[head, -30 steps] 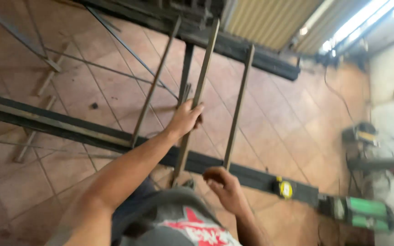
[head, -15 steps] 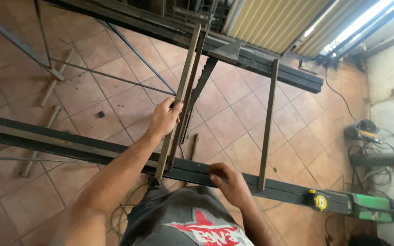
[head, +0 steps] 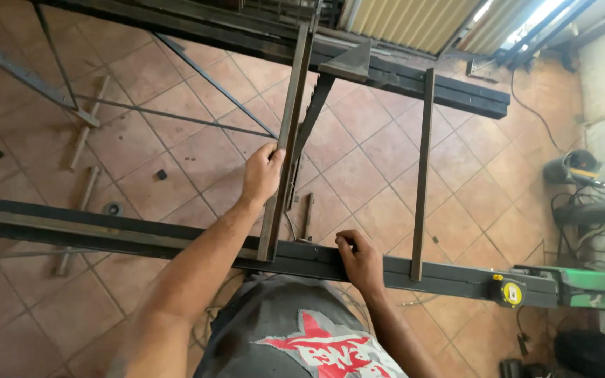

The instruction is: Measuring, cutting metal bars with an angle grinder, and positioning them to fabricate a metal frame.

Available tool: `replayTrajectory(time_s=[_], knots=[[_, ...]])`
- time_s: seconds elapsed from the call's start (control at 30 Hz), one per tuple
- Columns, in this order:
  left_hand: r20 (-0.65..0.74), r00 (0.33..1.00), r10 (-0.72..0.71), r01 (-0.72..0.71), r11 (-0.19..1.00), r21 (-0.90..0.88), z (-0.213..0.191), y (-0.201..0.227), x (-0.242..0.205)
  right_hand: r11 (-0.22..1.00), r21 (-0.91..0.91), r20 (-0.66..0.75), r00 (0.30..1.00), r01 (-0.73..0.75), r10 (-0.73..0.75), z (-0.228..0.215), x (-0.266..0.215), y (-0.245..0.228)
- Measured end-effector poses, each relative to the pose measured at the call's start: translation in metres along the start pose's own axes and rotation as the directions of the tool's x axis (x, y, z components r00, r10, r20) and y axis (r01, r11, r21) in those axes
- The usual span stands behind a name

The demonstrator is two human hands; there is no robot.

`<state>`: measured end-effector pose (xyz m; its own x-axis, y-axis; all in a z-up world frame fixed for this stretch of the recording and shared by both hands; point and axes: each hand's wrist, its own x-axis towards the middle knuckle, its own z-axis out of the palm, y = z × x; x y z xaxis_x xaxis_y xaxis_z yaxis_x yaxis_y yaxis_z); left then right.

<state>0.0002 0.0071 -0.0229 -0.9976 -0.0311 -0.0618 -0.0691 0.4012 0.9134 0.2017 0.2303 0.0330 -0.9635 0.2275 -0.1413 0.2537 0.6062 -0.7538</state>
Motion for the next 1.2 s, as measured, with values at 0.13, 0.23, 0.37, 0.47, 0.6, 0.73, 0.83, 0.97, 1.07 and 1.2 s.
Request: replayTrajectory(time_s=[0.13, 0.23, 0.37, 0.47, 0.6, 0.73, 0.83, 0.97, 1.07, 1.2], knots=[[-0.005, 1.000, -0.006, 0.006, 1.000, -0.004, 0.009, -0.004, 0.007, 0.980, -0.058, -0.056, 0.979, 0.192, -0.195, 0.007, 0.004, 0.009], [-0.007, 1.000, -0.026, 0.026, 0.998, 0.061, 0.008, 0.003, 0.006, 0.967, -0.020, -0.067, 0.964, 0.256, -0.256, 0.005, 0.006, 0.011], [0.004, 0.999, -0.044, 0.043, 0.991, 0.125, -0.003, 0.027, 0.001, 0.952, -0.017, -0.062, 0.950, 0.305, -0.306, 0.004, 0.006, 0.010], [0.005, 0.999, -0.054, 0.052, 0.981, 0.186, -0.002, 0.019, 0.003, 0.945, -0.011, -0.056, 0.944, 0.326, -0.326, 0.004, 0.006, 0.012], [0.015, 0.999, -0.045, 0.040, 0.970, 0.240, -0.003, 0.017, 0.005, 0.940, -0.060, -0.062, 0.939, 0.336, -0.339, 0.007, 0.007, 0.016], [-0.009, 0.999, -0.046, 0.046, 0.946, 0.320, 0.001, 0.012, 0.012, 0.951, -0.080, -0.039, 0.953, 0.298, -0.302, 0.011, 0.011, 0.021], [-0.095, 0.986, 0.139, -0.088, 0.906, 0.415, 0.011, -0.004, -0.007, 0.979, -0.153, 0.136, 0.984, 0.133, -0.113, 0.003, -0.009, 0.014], [-0.088, 0.988, 0.128, -0.096, 0.948, 0.302, 0.005, 0.024, 0.012, 0.969, -0.101, 0.040, 0.974, 0.228, -0.225, 0.002, 0.006, -0.009], [-0.077, 0.994, 0.081, -0.055, 0.954, 0.296, 0.005, 0.027, 0.005, 0.964, -0.116, 0.049, 0.971, 0.239, -0.235, 0.001, 0.002, -0.006], [-0.091, 0.995, 0.045, -0.016, 0.955, 0.295, 0.006, 0.027, 0.005, 0.960, -0.121, 0.040, 0.968, 0.251, -0.248, 0.001, 0.002, -0.004]])
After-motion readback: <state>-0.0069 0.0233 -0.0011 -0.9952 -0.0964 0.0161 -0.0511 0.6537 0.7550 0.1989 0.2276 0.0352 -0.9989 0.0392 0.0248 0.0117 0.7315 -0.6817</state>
